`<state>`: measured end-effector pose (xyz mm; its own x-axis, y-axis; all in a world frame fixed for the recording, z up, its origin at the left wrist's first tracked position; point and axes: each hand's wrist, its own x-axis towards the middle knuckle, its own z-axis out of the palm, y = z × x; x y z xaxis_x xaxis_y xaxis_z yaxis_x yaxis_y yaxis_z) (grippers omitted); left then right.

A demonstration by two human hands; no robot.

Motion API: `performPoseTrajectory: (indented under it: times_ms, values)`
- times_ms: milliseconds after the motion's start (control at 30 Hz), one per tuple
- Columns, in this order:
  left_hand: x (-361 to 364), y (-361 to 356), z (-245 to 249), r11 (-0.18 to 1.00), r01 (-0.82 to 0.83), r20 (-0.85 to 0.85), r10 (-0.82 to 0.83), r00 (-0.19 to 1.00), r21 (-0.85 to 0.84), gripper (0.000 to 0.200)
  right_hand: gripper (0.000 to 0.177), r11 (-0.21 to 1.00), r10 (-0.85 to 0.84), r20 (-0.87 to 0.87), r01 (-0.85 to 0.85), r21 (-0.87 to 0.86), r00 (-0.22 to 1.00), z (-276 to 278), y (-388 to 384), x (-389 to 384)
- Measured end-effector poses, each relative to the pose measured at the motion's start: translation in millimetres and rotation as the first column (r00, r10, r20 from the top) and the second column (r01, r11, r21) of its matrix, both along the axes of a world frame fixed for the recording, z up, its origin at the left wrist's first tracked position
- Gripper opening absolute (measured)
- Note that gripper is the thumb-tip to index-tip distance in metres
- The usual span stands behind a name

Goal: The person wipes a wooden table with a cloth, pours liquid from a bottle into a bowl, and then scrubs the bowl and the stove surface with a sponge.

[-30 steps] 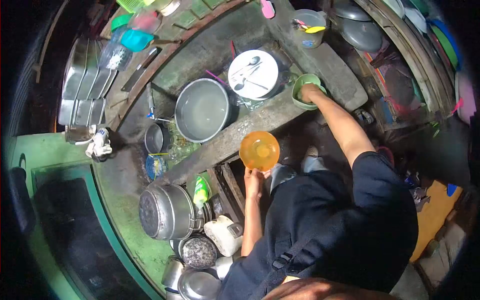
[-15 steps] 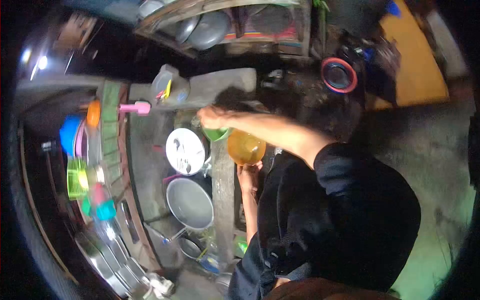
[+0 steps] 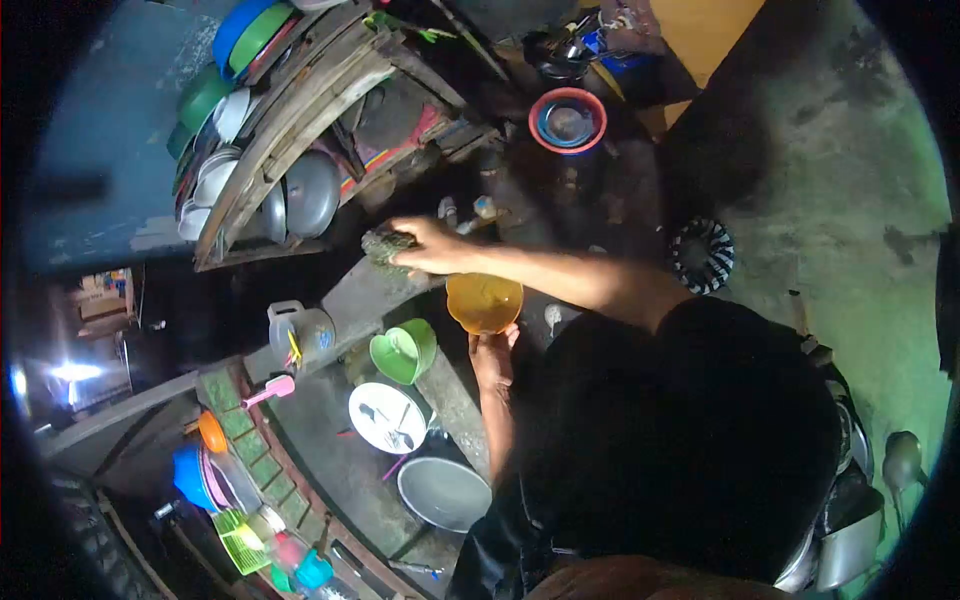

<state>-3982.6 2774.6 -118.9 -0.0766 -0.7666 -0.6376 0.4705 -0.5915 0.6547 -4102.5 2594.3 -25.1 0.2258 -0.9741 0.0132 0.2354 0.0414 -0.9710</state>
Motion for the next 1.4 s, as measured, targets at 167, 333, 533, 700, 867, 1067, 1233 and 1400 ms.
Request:
performPoseTrajectory:
  times_ms: [167,333,533,700,867,1067,1233,1400]
  values:
    - [-51.8,-69.5,-15.3,0.978,0.154,-0.077,-0.166,0.983,-0.141,0.033,0.038,0.846,-0.489,-0.226,0.394,-0.358,0.843,-49.1,25.0,-227.8]
    - [-121.6,-148.2,4.4,0.864,0.436,0.252,-0.377,0.892,-0.251,0.033,0.042,0.812,-0.381,-0.907,0.535,-0.235,0.18,-52.4,147.2,-408.7]
    - [-197.4,-216.8,23.5,0.711,0.587,0.424,-0.428,0.798,-0.388,0.033,0.039,0.48,-0.394,-0.916,0.833,-0.275,-0.075,-92.3,227.0,-482.9]
    - [-256.6,-271.0,54.0,0.494,0.813,0.787,-0.349,0.509,-0.307,0.033,0.04,0.347,-0.587,-0.787,0.82,-0.455,-0.188,-196.8,178.0,-532.7]
    - [-301.0,-355.8,26.9,0.406,0.877,0.835,-0.363,0.414,-0.257,0.039,0.04,0.152,-0.784,-0.594,0.872,-0.465,-0.18,-142.0,33.8,-531.0]
    - [-369.3,-438.1,7.4,0.45,0.751,0.635,-0.41,0.654,-0.483,0.045,0.036,0.056,-0.915,-0.4,0.97,-0.236,-0.045,-153.3,-110.1,-608.1]
    - [-418.9,-480.4,24.6,0.432,0.808,0.774,-0.313,0.55,-0.399,0.047,0.03,0.001,-0.996,-0.085,0.978,-0.21,-0.017,-141.6,-195.3,-697.2]
    - [-467.0,-509.7,1.2,0.68,0.649,0.371,-0.537,0.758,-0.341,0.041,0.024,-0.033,-0.861,0.43,0.874,0.485,-0.271,-87.9,-256.2,-783.3]
